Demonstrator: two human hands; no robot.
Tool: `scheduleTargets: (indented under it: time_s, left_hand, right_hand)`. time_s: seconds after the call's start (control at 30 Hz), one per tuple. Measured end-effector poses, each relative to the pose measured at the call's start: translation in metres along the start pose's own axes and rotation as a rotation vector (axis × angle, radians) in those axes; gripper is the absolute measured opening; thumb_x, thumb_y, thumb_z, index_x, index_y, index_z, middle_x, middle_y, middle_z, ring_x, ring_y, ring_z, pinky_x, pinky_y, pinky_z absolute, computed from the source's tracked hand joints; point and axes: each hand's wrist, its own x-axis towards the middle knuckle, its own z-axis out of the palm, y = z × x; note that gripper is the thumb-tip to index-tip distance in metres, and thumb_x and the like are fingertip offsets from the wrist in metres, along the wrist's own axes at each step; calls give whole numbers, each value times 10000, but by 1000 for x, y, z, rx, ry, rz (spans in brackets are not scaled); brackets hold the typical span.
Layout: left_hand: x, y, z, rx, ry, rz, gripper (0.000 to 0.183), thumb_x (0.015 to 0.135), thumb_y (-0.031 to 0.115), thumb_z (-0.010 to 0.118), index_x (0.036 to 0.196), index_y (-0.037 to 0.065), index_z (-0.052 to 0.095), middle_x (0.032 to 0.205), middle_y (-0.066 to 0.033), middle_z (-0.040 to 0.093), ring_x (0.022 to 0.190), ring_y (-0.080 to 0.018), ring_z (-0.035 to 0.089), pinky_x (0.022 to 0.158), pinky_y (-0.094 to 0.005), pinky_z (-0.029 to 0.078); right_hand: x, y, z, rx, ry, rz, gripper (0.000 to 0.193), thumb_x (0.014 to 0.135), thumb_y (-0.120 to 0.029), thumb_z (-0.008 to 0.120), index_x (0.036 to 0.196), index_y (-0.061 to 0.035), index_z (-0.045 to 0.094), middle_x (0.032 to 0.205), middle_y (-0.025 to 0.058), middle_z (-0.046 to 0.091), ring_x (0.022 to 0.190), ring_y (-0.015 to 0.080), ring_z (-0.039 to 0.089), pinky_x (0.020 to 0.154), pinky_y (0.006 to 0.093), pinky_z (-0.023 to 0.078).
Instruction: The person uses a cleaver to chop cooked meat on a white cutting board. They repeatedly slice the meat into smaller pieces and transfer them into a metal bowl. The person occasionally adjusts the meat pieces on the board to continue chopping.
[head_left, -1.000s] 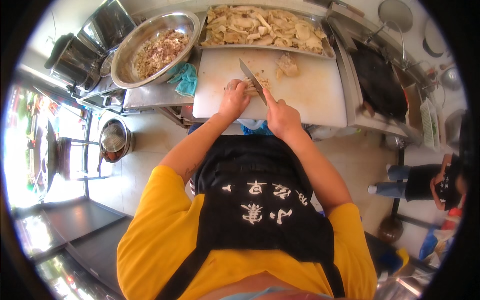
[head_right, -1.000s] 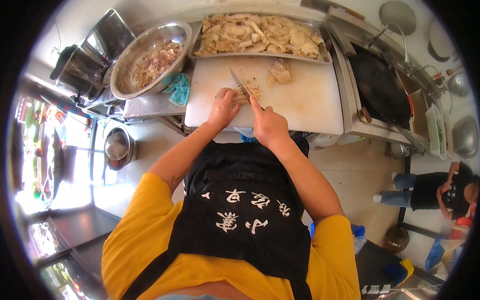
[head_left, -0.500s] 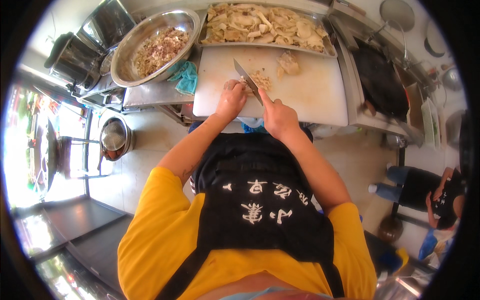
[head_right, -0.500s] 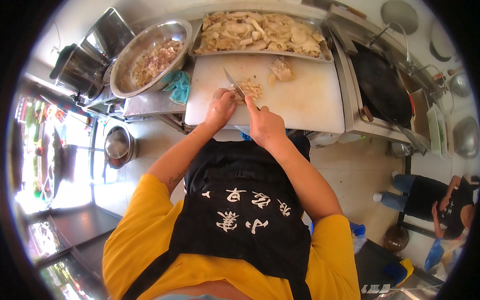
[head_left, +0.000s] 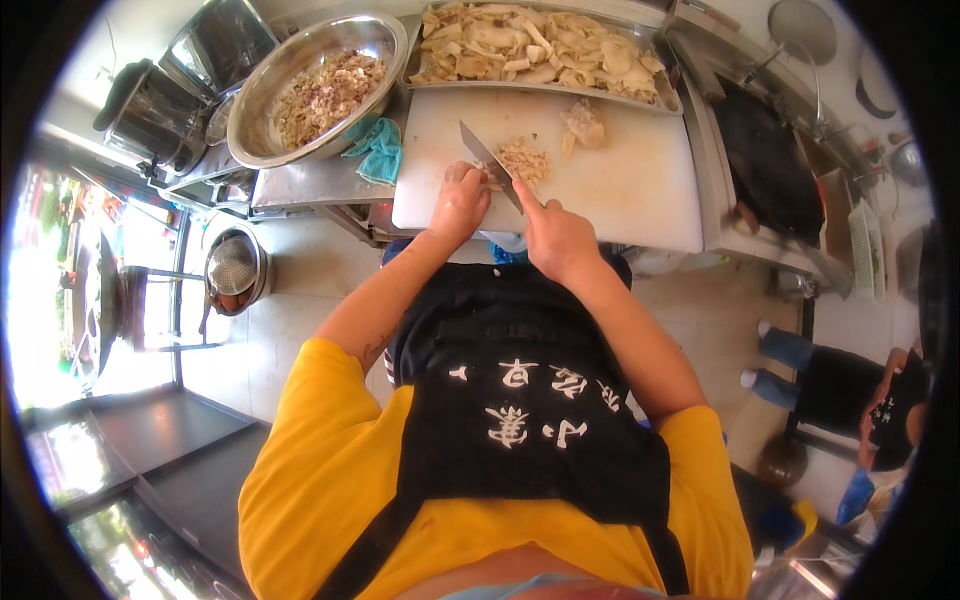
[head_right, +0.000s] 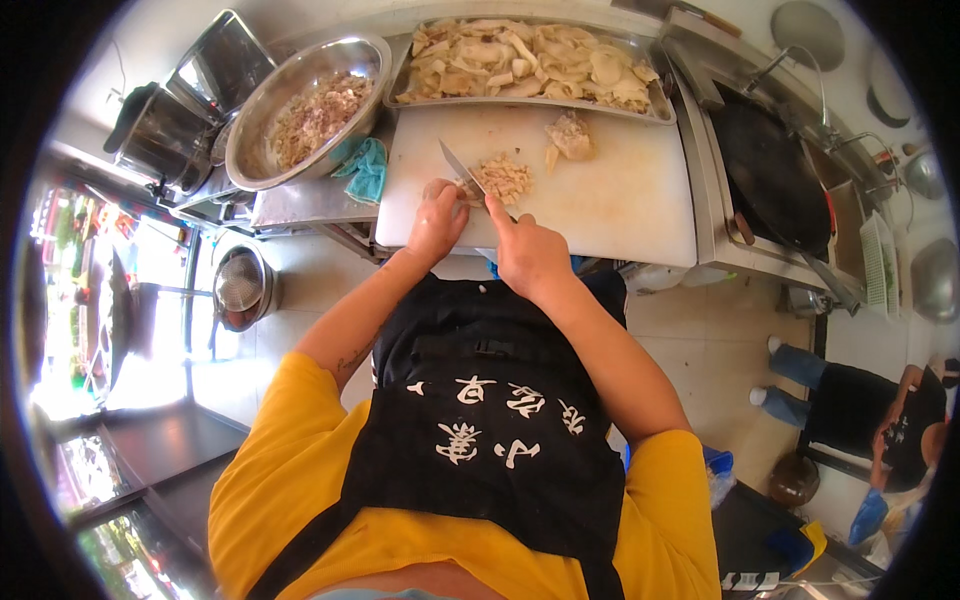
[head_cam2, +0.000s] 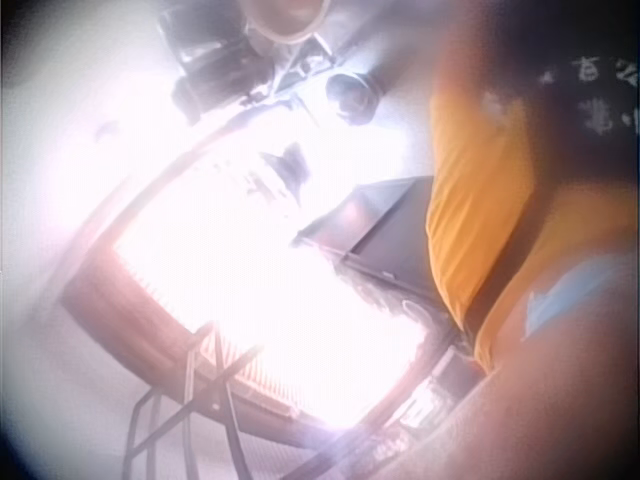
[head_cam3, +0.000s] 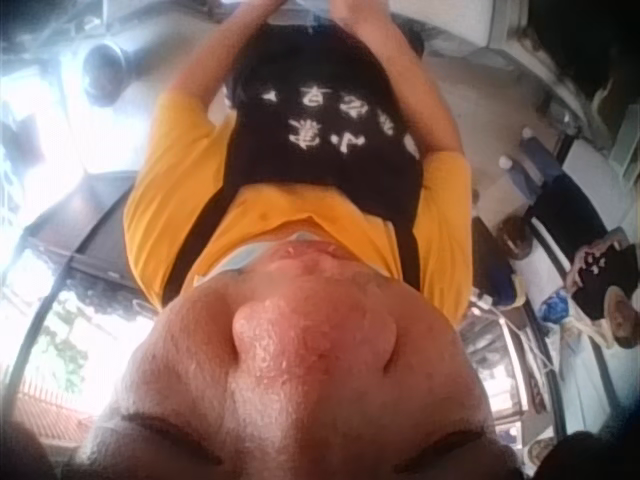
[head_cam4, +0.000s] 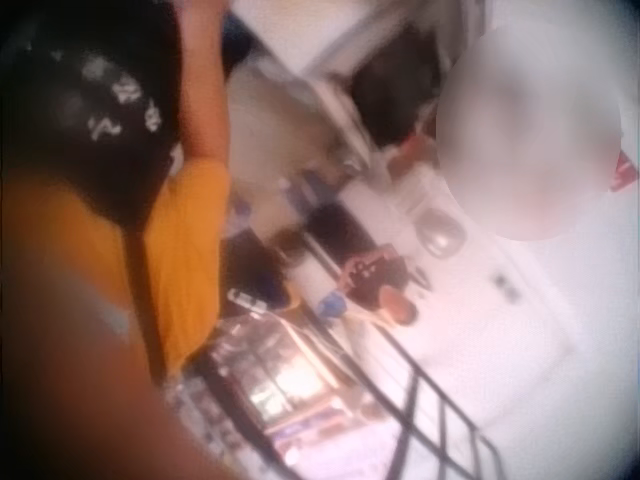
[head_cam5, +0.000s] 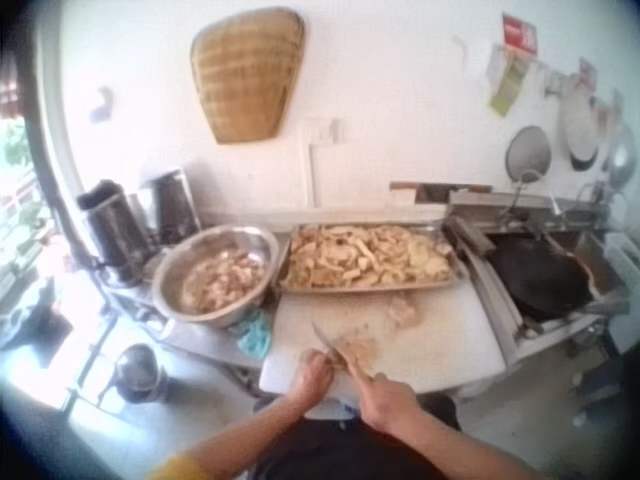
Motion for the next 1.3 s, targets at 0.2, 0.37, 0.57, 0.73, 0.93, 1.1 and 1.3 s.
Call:
scheduleTargets:
  time_s: [0.2,0.37,0.57,0.73,0.93,1.1,1.3]
  left_hand:
    - [-5,2,-1,56,6,-34,250,861,20,744,1083,12,630,1148,-215,625,1126,-462,597,958,-527,508]
    - [-3,3,4,63,17,-45,449,852,54,746,1276,-5,611,1322,-283,594,1256,-507,550,1100,-553,464]
    - [4,4,27,-6,-16,-122,613,944,156,745,1477,-41,515,1551,-369,473,1442,-528,453,1219,-549,387]
    - [22,6,57,-11,-3,-187,618,955,197,732,1470,-68,516,1553,-372,474,1433,-536,454,1207,-565,395]
    - [39,6,73,-16,-22,-185,635,949,221,734,1463,-83,518,1554,-362,477,1440,-527,445,1215,-567,384]
    - [44,8,76,16,-39,-202,625,953,235,739,1463,-71,547,1561,-323,505,1448,-498,460,1225,-526,390]
    - [49,6,77,-2,-49,-186,622,950,239,748,1456,-65,553,1557,-315,512,1447,-489,466,1222,-517,396]
  right_hand:
    - [4,14,2,48,21,-4,687,988,-161,626,1641,-262,439,951,203,681,768,439,688,706,546,569]
    - [-3,58,-10,130,197,-25,651,975,-169,638,1605,-259,499,973,166,679,800,414,692,718,528,571]
    - [-11,109,-24,-125,232,99,641,957,-121,645,1578,-247,543,938,154,642,774,400,679,687,523,555]
    - [-26,103,-21,-77,196,67,648,962,-111,637,1586,-252,530,926,152,641,756,400,678,675,527,552]
    - [-30,92,-26,-27,210,71,656,967,-133,641,1596,-268,510,934,161,651,743,414,674,685,547,551]
    - [-26,93,-26,-6,201,84,672,975,-149,633,1617,-273,479,954,166,666,771,409,688,693,541,556]
    - [-23,85,-24,-42,189,85,676,979,-153,624,1627,-273,472,948,179,661,774,414,687,697,535,559]
